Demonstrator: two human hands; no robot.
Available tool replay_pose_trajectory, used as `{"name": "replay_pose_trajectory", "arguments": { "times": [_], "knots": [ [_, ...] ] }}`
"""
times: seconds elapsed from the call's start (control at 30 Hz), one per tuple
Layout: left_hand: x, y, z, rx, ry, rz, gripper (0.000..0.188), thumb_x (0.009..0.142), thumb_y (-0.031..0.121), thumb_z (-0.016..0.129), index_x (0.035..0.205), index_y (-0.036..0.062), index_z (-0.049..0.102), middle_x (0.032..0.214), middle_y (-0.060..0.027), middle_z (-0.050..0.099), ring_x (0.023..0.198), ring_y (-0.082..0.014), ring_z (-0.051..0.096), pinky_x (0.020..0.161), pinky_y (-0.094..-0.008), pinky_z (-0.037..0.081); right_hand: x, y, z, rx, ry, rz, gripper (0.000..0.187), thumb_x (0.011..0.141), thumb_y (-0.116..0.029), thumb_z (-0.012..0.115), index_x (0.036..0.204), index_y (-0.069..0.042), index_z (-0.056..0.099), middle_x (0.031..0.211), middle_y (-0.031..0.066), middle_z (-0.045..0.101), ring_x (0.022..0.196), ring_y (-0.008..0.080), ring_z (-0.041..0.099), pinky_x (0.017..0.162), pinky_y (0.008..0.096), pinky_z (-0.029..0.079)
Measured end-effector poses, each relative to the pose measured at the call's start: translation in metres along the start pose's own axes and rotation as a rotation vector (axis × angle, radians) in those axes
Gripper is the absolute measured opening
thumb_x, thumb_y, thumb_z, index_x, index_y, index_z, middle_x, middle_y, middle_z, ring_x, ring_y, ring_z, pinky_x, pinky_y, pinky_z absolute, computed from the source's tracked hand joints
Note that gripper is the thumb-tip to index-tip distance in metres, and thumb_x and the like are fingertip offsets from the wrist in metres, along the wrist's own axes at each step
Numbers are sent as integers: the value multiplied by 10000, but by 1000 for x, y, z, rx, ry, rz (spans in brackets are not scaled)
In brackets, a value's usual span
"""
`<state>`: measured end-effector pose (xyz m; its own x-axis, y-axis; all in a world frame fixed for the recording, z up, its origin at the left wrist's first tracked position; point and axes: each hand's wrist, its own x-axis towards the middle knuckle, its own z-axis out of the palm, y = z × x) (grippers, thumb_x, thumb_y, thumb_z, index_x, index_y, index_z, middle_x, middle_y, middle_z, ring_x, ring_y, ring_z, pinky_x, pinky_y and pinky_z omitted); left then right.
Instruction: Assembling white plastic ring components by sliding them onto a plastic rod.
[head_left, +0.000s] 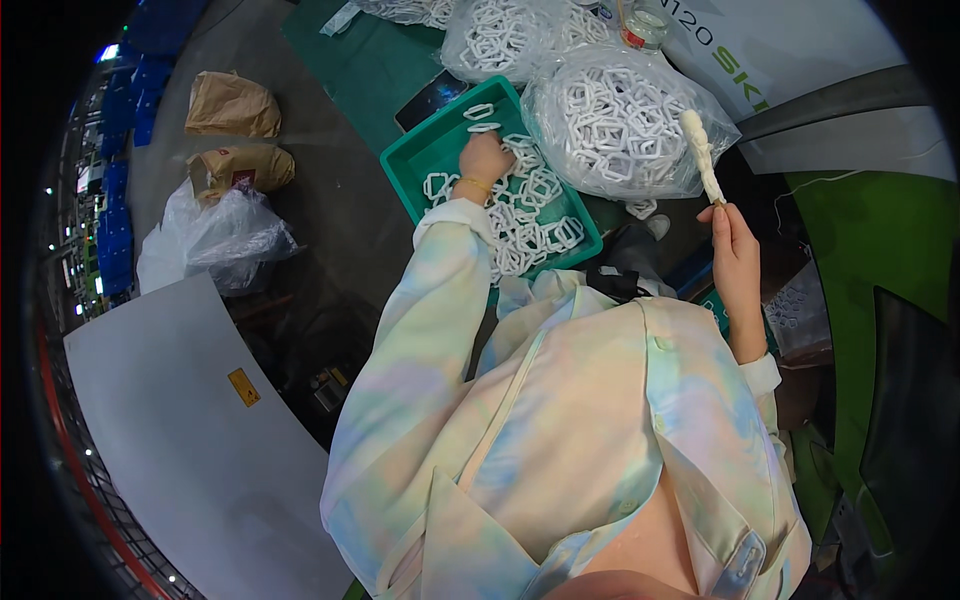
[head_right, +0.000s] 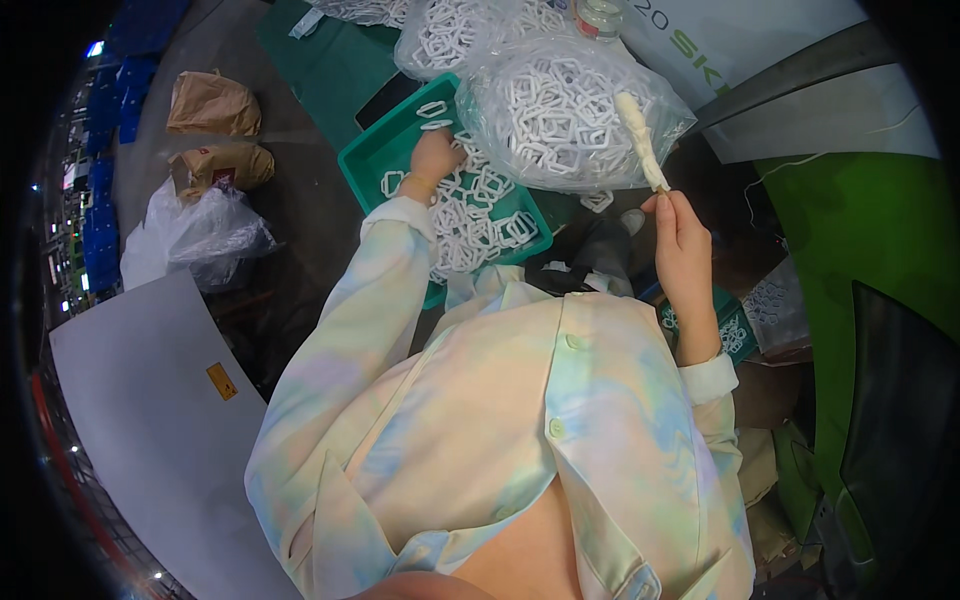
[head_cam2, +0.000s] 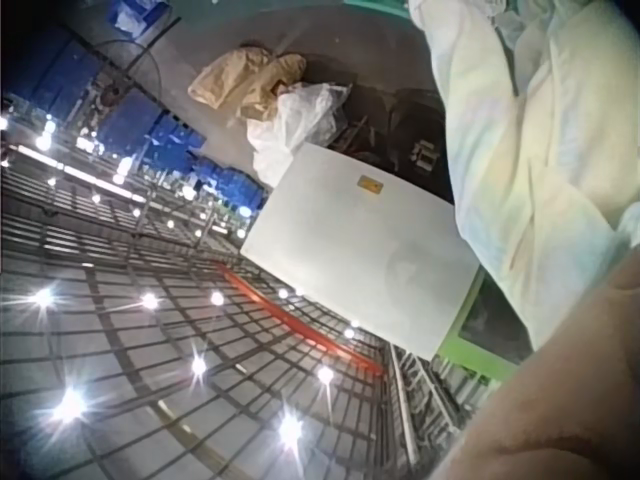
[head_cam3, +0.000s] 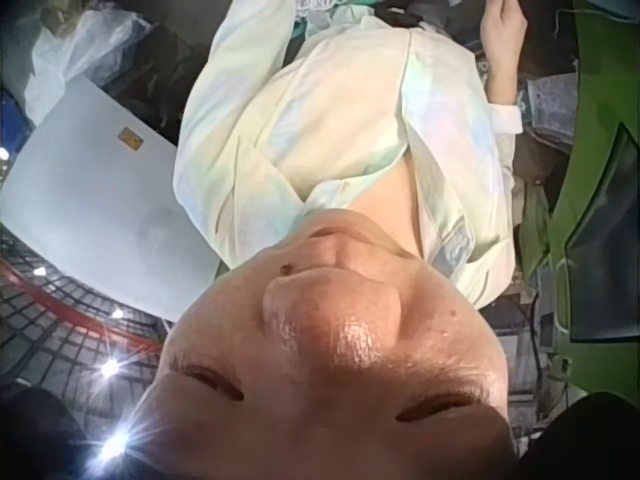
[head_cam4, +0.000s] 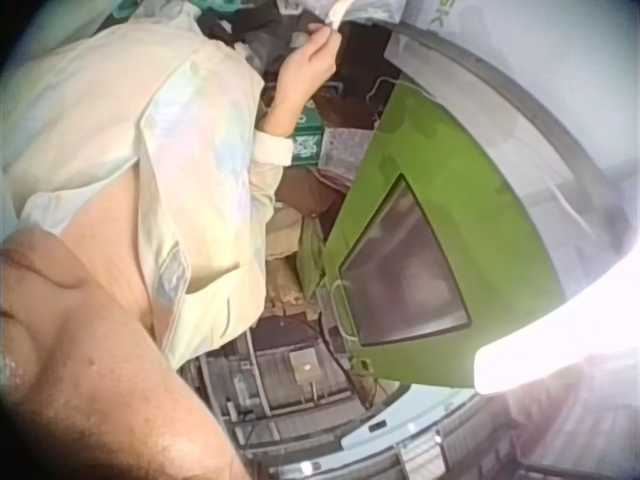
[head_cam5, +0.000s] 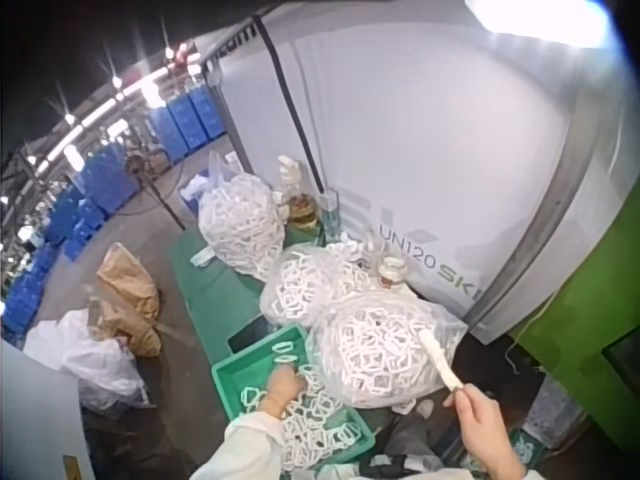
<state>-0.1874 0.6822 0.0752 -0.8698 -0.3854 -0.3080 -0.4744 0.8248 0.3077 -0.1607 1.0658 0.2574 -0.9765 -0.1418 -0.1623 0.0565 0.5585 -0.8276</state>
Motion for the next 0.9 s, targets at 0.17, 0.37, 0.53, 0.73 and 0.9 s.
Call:
{"name": "replay_pose_trajectory", "arguments": {
  "times": [0.17,0.37,0.53,0.73,0.9],
  "knots": [
    [-12,-17,-34,-75,21,9,244,763,216,693,974,93,680,1012,-165,670,978,-359,646,810,-441,530,2,13,-5,1,6,28,312,1034,-275,446,931,-35,618,616,46,469,568,89,405,531,285,336],
    [4,-21,-29,-435,157,108,228,763,165,690,960,54,661,963,-181,671,909,-368,651,806,-444,525,3,7,1,-2,-11,15,315,1033,-281,446,937,-37,620,624,62,500,572,106,433,544,292,359],
    [12,23,-3,-25,266,173,300,795,186,662,1031,16,588,996,-226,682,960,-426,640,871,-458,522,2,1,1,-17,-3,12,320,1033,-286,445,944,-35,622,639,86,538,578,130,475,559,306,387],
    [16,23,-7,10,13,152,279,756,136,659,1012,26,668,937,-189,699,919,-374,659,830,-450,532,-1,8,0,0,-1,17,327,1035,-289,441,942,-33,622,642,98,538,578,147,479,561,315,393],
    [-9,-7,-29,-426,146,175,226,783,100,666,992,14,671,891,-164,707,835,-294,685,786,-361,538,-1,0,5,-17,13,-17,289,1029,-276,452,1018,-37,614,755,165,625,687,266,631,649,341,462]
  ]
}}
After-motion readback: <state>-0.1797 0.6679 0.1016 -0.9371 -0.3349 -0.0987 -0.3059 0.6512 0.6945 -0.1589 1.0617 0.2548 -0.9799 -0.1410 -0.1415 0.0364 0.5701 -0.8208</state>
